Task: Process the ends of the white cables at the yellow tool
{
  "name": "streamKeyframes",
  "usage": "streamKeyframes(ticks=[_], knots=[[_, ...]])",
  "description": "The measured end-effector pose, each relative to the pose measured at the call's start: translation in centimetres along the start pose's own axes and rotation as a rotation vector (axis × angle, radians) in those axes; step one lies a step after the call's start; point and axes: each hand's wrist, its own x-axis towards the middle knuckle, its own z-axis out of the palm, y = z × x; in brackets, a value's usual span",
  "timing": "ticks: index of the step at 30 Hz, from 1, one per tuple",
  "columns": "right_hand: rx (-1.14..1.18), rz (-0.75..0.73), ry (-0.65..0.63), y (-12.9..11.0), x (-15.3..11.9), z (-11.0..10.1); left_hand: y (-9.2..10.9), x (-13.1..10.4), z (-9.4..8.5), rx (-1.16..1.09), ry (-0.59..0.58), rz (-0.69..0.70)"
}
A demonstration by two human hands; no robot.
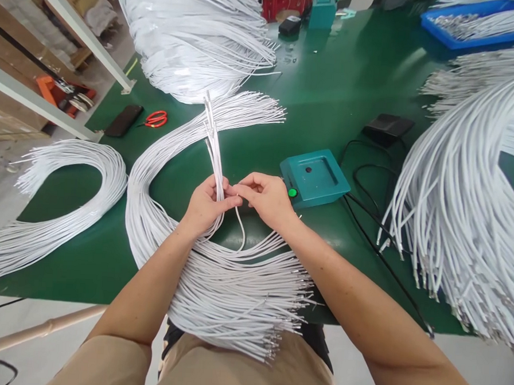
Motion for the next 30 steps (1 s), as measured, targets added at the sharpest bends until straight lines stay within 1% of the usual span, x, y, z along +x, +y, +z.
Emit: streamKeyframes(ticks=[2,4,8,10,15,19,23,25,28,30], knots=[[0.082,0.014,-0.031,-0.1,0.0,-0.1,0.2,0.0,0.0,-0.002,-0.006,-0.017],[0.187,0.062,-0.062,-0.3,0.0,-0.1,0.4,0.1,0.0,-0.021,-0.011,-0.024],[0.481,0.238,-0.124,-0.3,0.0,0.0,0.7,0.0,0.1,-0.038,-0.023,-0.027],[0.55,0.297,-0.146,-0.3,0.1,0.0,0.8,-0.1,0.2,-0.027,-0.044,-0.034],[0.512,0.287,-0.138,-0.8,0.2,-0.2,1.0,-0.5,0.8,-0.009,-0.109,-0.051],[0.502,0.289,-0.229,-0.6,0.1,-0.2,0.8,-0.6,0.9,-0.018,-0.114,-0.023],[0.604,0.32,-0.327,0.1,0.2,-0.6,0.7,-0.5,0.6,-0.004,-0.089,-0.015],[0.645,0.322,-0.351,0.3,0.2,-0.8,0.7,-0.4,0.5,-0.004,-0.074,-0.011],[0.648,0.303,-0.347,0.3,0.3,-1.0,0.6,-0.3,0.4,-0.025,-0.06,0.002],[0.602,0.288,-0.299,0.1,0.2,-1.0,0.5,-0.2,0.3,-0.047,-0.059,0.014]])
